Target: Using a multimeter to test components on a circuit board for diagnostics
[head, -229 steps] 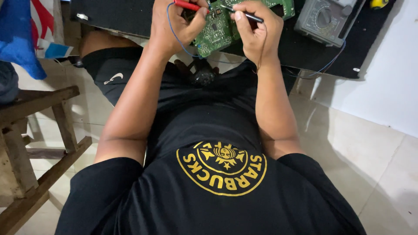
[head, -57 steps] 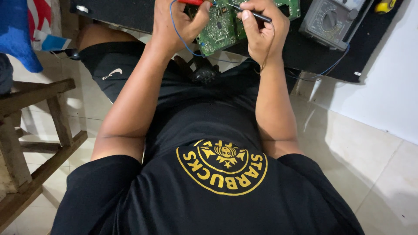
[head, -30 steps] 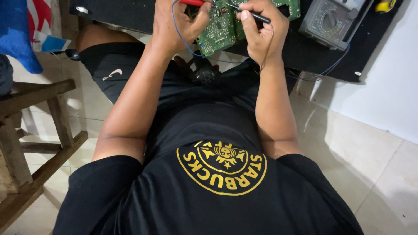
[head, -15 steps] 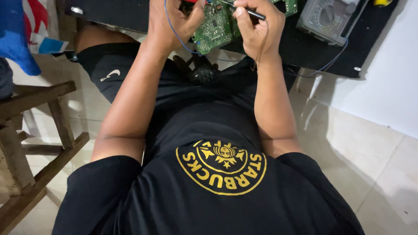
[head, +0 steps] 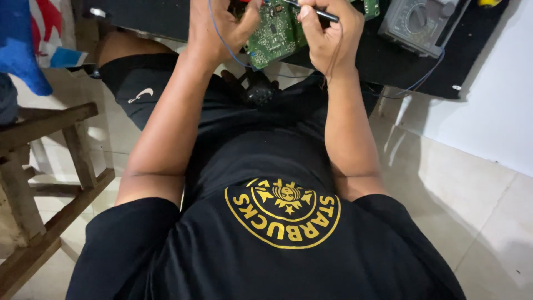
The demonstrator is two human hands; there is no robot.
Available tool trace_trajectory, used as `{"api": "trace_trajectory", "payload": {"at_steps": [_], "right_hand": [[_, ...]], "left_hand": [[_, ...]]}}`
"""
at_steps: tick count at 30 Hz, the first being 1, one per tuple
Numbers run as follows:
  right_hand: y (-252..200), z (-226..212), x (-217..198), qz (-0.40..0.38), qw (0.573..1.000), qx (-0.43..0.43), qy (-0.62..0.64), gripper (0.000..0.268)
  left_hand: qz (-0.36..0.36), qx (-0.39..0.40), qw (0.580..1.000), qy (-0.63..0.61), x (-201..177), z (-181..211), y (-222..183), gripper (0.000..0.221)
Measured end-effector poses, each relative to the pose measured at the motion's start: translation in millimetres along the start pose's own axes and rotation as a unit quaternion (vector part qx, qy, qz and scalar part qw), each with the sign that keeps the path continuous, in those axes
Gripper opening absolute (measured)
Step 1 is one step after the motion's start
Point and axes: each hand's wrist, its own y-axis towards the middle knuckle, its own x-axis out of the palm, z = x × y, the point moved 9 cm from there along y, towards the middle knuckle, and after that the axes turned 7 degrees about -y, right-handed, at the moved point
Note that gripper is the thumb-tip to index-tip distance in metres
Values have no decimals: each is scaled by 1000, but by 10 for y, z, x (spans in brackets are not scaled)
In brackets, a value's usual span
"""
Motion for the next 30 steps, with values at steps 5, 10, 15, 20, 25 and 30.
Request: {"api": "trace_trajectory", "payload": {"at_steps": [5, 10, 15, 20, 25, 30], "right_hand": [[-41, 115, 23, -5, 999, 22, 28, 7], [-21, 78, 6, 0, 1000, 15, 13, 7], [-36, 131, 3, 21, 1000, 3, 10, 4], [-118, 290, -4, 11, 995, 66, 77, 8], [-84, 113, -42, 28, 999, 13, -4, 10], [-87, 62, -36, 43, 998, 7, -40, 10]], "left_hand": [[-2, -31, 999, -27, 11, -63, -26, 12], [-5, -29, 1000, -2, 10, -42, -17, 9], [-13, -34, 999, 0, 23, -48, -54, 4], [-2, -8, 1000, 2, -11, 30, 8, 8], [-6, -42, 999, -29, 17, -77, -56, 7], [16, -27, 999, 9, -30, 3, -23, 11]]}}
